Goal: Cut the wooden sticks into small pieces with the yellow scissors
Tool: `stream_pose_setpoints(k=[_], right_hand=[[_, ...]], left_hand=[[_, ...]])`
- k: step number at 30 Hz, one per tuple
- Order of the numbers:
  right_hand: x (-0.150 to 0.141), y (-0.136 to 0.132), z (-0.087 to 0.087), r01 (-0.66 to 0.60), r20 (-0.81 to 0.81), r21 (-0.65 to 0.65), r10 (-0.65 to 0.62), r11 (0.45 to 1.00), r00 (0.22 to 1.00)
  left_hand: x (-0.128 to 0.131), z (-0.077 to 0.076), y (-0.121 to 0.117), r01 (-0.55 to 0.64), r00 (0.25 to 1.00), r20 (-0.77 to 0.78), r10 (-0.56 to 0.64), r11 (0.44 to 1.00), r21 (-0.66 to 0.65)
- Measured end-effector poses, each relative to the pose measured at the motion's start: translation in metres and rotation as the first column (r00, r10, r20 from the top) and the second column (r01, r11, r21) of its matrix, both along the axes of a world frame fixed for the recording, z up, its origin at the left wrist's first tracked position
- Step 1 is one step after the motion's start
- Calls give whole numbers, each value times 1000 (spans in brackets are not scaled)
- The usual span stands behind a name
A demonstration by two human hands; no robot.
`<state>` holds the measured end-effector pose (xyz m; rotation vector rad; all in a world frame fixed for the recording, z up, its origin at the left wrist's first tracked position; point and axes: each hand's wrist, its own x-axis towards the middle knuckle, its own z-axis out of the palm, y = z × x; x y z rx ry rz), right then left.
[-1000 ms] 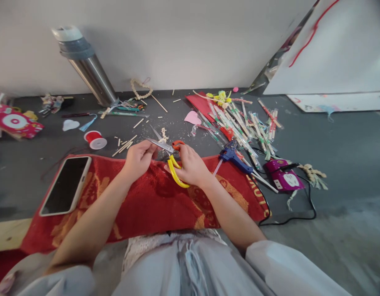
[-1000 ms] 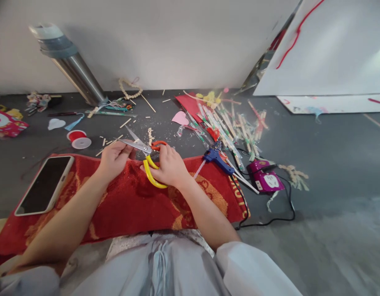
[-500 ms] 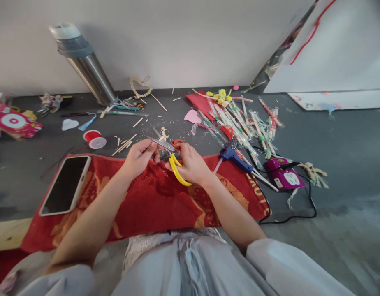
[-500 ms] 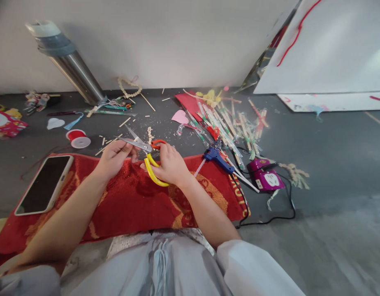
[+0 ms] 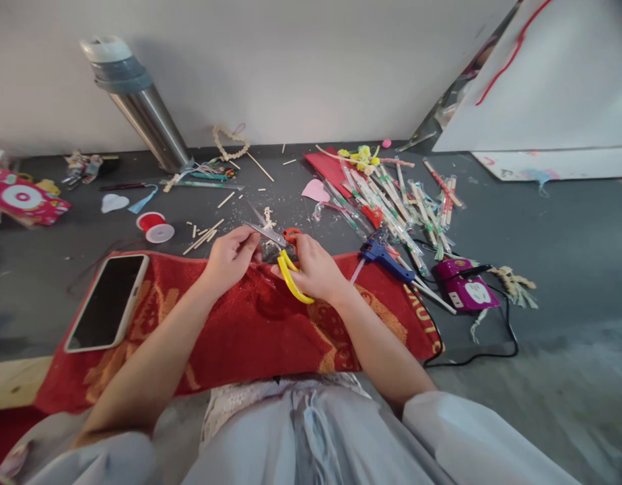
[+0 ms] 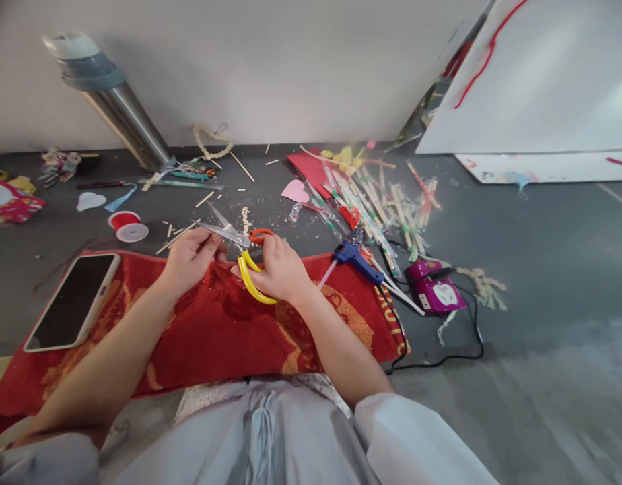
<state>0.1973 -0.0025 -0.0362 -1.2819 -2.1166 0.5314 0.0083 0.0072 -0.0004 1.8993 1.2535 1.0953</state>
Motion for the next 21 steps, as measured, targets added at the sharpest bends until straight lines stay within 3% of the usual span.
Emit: stream_pose_setpoints(k=[12,21], right_hand=[[0,-1,2,1,61,-39,2,999,998],[-4,-2,8,86,149,-96,-71,992,986]], left_hand=[[-1,0,1,-43,995,-83,47,998,52],[-7,-7,4,-56,988,-140,58,998,18]])
